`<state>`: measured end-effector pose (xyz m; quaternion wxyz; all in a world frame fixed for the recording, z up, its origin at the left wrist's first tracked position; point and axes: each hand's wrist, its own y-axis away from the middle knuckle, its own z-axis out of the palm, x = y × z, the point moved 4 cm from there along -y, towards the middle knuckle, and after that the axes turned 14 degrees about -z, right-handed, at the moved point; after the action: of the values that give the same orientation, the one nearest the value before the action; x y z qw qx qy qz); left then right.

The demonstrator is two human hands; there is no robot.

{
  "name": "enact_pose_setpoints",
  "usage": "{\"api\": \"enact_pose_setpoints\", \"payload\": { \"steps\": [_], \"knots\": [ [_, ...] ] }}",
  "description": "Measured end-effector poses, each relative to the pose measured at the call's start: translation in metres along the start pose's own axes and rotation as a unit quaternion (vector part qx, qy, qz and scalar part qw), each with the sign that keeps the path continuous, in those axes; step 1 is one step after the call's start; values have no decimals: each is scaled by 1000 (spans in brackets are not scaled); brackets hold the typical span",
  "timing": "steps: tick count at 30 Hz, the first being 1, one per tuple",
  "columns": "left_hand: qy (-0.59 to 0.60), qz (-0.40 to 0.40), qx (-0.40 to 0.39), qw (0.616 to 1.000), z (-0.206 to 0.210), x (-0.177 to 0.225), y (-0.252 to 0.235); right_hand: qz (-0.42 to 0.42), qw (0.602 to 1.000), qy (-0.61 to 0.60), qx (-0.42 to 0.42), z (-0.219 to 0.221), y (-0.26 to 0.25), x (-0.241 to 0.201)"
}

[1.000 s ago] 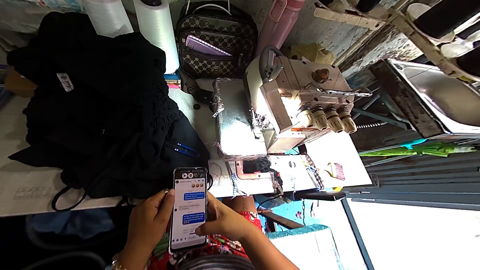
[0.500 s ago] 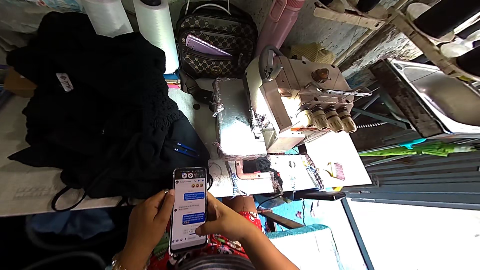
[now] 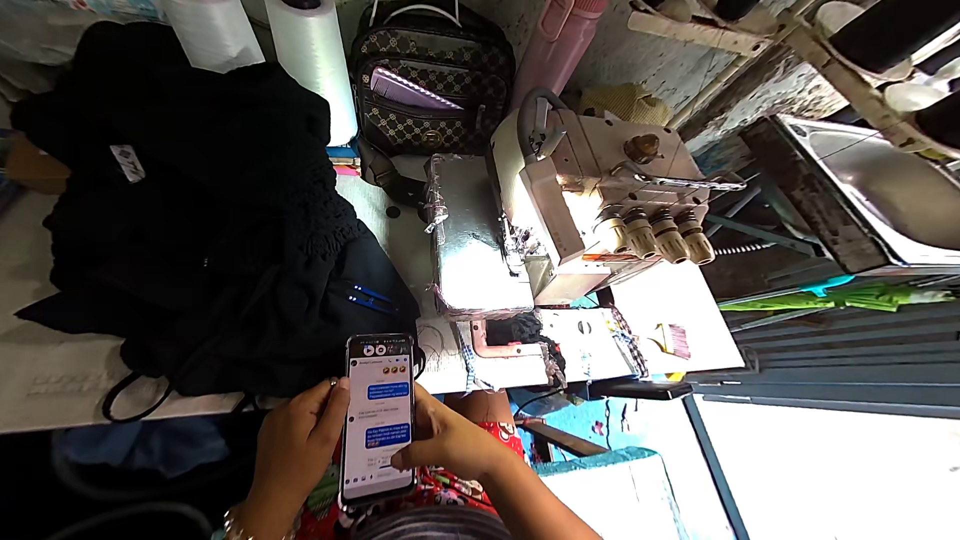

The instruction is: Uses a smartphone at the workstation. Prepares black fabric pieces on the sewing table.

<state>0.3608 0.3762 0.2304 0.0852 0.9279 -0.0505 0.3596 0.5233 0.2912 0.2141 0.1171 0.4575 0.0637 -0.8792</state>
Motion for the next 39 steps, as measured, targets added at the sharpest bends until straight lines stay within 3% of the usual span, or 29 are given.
{"api": "enact_pose_setpoints", "payload": {
  "steps": [39],
  "knots": [
    [-6, 0, 8, 1000, -2, 3, 0, 10, 1000, -10, 5, -1, 0, 3]
  ]
}}
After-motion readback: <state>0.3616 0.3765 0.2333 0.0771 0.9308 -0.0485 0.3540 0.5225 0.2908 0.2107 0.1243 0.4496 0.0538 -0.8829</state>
